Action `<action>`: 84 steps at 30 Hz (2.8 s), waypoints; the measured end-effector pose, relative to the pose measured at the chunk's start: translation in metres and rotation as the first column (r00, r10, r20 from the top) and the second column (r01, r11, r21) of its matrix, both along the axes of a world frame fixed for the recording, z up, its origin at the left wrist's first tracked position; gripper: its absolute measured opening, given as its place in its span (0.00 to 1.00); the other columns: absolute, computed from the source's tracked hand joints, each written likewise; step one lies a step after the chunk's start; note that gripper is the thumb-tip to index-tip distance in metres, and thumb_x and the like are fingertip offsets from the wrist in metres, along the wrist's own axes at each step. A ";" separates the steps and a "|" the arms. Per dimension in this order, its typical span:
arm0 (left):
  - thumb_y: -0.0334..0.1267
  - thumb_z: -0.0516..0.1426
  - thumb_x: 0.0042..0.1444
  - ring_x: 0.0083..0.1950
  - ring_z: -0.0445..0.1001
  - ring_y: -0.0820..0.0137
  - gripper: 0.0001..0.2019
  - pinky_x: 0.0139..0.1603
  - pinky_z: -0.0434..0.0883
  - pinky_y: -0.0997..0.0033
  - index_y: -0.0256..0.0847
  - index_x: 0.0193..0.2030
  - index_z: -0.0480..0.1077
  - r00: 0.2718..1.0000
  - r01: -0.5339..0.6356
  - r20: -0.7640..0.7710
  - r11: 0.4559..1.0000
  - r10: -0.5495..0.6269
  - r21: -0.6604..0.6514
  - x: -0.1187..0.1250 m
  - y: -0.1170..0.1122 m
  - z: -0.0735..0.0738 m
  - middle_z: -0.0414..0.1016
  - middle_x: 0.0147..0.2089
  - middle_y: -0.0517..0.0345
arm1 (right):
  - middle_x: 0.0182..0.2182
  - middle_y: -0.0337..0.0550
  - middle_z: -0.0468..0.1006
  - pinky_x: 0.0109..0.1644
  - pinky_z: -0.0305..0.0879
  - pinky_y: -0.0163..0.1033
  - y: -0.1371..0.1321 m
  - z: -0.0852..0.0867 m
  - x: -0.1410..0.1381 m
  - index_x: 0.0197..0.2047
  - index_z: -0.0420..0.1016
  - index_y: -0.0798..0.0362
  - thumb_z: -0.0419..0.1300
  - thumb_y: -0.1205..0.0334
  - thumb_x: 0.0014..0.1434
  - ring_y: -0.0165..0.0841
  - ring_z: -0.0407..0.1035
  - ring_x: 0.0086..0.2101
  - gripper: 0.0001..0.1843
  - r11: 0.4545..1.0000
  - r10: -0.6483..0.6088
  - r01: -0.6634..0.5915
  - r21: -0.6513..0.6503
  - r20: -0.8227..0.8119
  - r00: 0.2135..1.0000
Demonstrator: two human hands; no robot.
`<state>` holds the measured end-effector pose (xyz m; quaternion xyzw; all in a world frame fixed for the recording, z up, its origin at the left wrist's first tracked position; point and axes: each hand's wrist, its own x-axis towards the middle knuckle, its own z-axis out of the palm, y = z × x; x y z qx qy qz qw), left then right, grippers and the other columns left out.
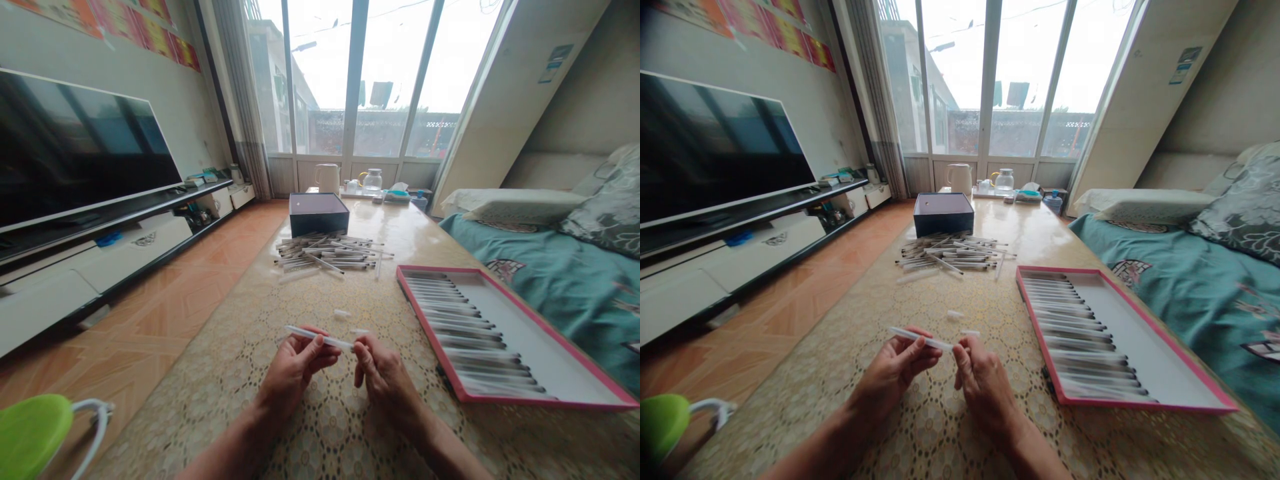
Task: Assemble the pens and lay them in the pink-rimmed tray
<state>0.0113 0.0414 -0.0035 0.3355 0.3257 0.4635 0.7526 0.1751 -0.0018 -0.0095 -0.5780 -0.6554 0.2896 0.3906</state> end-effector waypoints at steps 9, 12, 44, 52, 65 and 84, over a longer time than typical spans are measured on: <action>0.36 0.64 0.45 0.31 0.78 0.68 0.10 0.36 0.73 0.71 0.34 0.34 0.70 1.000 0.017 -0.007 1.000 -0.017 0.000 0.000 0.001 0.000 0.79 0.29 0.51 | 0.15 0.35 0.68 0.26 0.56 0.30 0.000 0.000 -0.001 0.25 0.61 0.52 0.38 0.51 0.65 0.27 0.64 0.18 0.23 1.000 0.018 -0.018 -0.005 -0.038 0.999; 0.35 0.65 0.44 0.32 0.78 0.69 0.11 0.37 0.73 0.71 0.35 0.33 0.70 1.000 -0.024 0.001 1.000 0.024 -0.014 0.000 0.001 0.000 0.79 0.29 0.53 | 0.16 0.35 0.70 0.25 0.56 0.31 0.000 0.002 -0.001 0.33 0.63 0.52 0.42 0.50 0.64 0.28 0.64 0.19 0.18 1.000 0.000 0.000 0.007 -0.021 1.000; 0.38 0.62 0.47 0.27 0.73 0.71 0.09 0.31 0.69 0.73 0.34 0.33 0.74 0.955 0.158 -0.286 0.948 -0.076 0.276 0.005 -0.002 0.001 0.76 0.25 0.54 | 0.25 0.39 0.73 0.29 0.58 0.31 -0.008 0.011 0.000 0.33 0.69 0.52 0.49 0.53 0.62 0.29 0.65 0.25 0.14 0.994 0.083 -0.089 0.064 0.094 0.992; 0.36 0.57 0.50 0.36 0.73 0.65 0.10 0.36 0.68 0.68 0.39 0.40 0.72 0.595 0.482 -0.803 0.781 0.041 0.397 0.013 -0.036 0.025 0.74 0.39 0.49 | 0.17 0.35 0.67 0.23 0.55 0.32 0.003 -0.001 0.021 0.37 0.67 0.53 0.43 0.52 0.64 0.30 0.63 0.18 0.17 0.948 -0.308 0.306 0.084 0.008 0.951; 0.24 0.49 0.52 0.43 0.66 0.58 0.09 0.44 0.63 0.58 0.37 0.28 0.69 0.319 0.675 -0.822 0.496 0.472 0.546 0.075 0.026 0.005 0.70 0.35 0.46 | 0.16 0.34 0.63 0.20 0.55 0.33 0.008 -0.008 0.030 0.33 0.66 0.53 0.44 0.57 0.59 0.30 0.60 0.17 0.13 0.917 -0.392 0.399 -0.004 -0.191 0.900; 0.38 0.62 0.47 0.26 0.67 0.80 0.11 0.27 0.63 0.80 0.36 0.36 0.69 0.963 -0.111 -0.238 0.991 0.124 0.069 -0.014 0.007 -0.003 0.71 0.29 0.60 | 0.20 0.35 0.65 0.27 0.50 0.32 -0.013 0.009 0.006 0.30 0.67 0.53 0.48 0.60 0.61 0.27 0.59 0.21 0.12 0.981 -0.058 -0.015 0.195 0.362 0.930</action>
